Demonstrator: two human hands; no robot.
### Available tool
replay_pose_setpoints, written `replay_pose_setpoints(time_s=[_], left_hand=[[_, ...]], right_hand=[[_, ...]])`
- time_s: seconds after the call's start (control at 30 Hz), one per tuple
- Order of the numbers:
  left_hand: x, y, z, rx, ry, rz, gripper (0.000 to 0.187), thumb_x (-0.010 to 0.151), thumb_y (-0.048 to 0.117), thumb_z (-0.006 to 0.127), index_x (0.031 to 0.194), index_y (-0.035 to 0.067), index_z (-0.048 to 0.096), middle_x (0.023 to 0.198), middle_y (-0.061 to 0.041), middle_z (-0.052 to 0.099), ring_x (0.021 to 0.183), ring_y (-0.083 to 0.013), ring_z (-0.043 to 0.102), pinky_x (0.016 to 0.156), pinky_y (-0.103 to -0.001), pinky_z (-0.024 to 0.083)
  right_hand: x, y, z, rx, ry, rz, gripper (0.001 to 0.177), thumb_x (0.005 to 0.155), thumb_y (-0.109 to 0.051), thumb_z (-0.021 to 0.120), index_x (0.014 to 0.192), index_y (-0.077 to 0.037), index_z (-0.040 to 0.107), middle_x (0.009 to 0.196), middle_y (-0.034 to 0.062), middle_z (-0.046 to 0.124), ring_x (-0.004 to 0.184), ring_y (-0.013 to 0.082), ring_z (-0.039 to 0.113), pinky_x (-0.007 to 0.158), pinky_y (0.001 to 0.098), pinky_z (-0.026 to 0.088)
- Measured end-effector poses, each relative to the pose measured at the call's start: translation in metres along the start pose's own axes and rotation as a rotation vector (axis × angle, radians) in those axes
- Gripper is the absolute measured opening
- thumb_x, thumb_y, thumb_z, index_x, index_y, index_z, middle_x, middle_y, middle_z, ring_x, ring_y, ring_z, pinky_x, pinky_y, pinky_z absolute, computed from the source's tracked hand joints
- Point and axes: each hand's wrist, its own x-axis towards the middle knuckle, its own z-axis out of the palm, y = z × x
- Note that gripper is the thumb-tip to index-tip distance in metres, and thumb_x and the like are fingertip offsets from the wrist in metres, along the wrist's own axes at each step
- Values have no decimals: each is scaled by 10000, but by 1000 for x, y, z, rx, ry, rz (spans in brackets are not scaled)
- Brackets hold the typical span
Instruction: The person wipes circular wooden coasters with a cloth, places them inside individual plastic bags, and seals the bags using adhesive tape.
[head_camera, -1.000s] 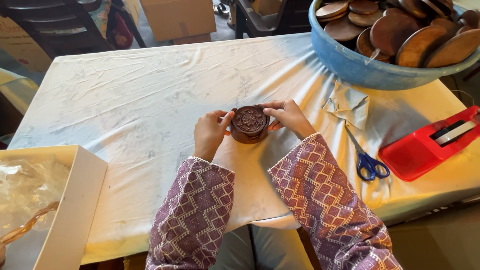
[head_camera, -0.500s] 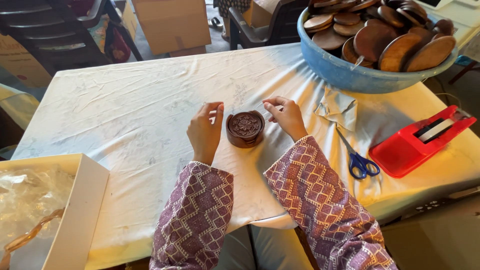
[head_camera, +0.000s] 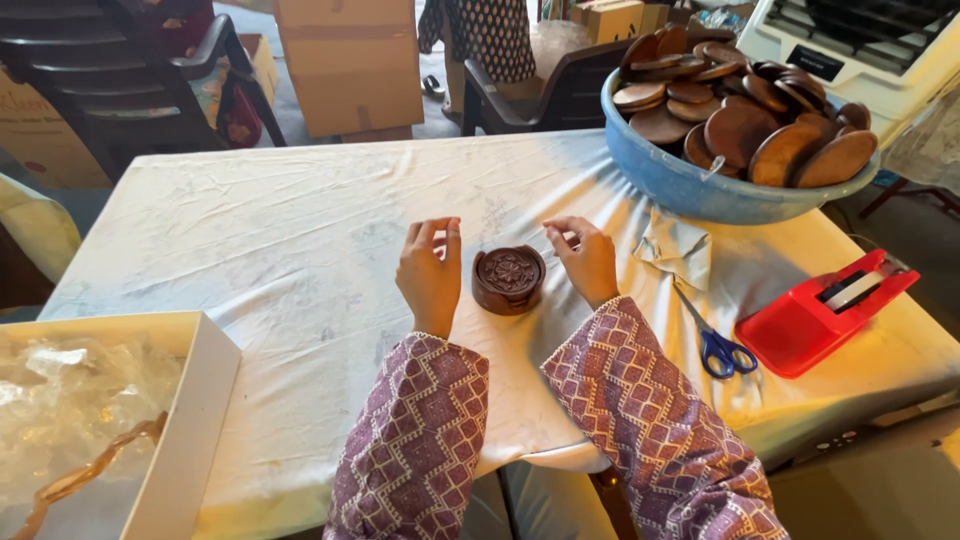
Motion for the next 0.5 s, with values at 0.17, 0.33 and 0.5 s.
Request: replay_pose_setpoints(time_s=[0.17, 0.33, 0.5], left_hand=[[7, -1, -4, -68, 44, -7, 250, 1003, 330, 644, 983, 108, 759, 1011, -34, 748, 822, -177, 764, 680, -312, 588], [6, -1, -3, -133, 22, -4, 234, 1012, 307, 645, 1011, 104, 761, 1005, -40, 755, 820, -173, 764, 685, -300, 592], [3, 0, -1, -175, 21, 7, 195, 1016, 271, 659, 1022, 102, 757, 951, -37, 771, 806, -158, 762, 691, -286, 595]], right_hand=[[-23, -33, -28, -200, -5, -206, 160, 971, -211, 696, 1081, -146, 793, 1035, 37, 765, 768, 138, 738, 660, 267, 582], [-59, -76, -102, -557, 10, -445, 127, 942, -218, 713, 1023, -146, 780, 929, 25, 740, 737, 188, 727, 602, 335, 544], [-91, -79, -201, -861, -25, -648, 160, 933, -220, 701, 1036, -102, 734, 921, 43, 697, 811, 240, 694, 665, 375, 554]])
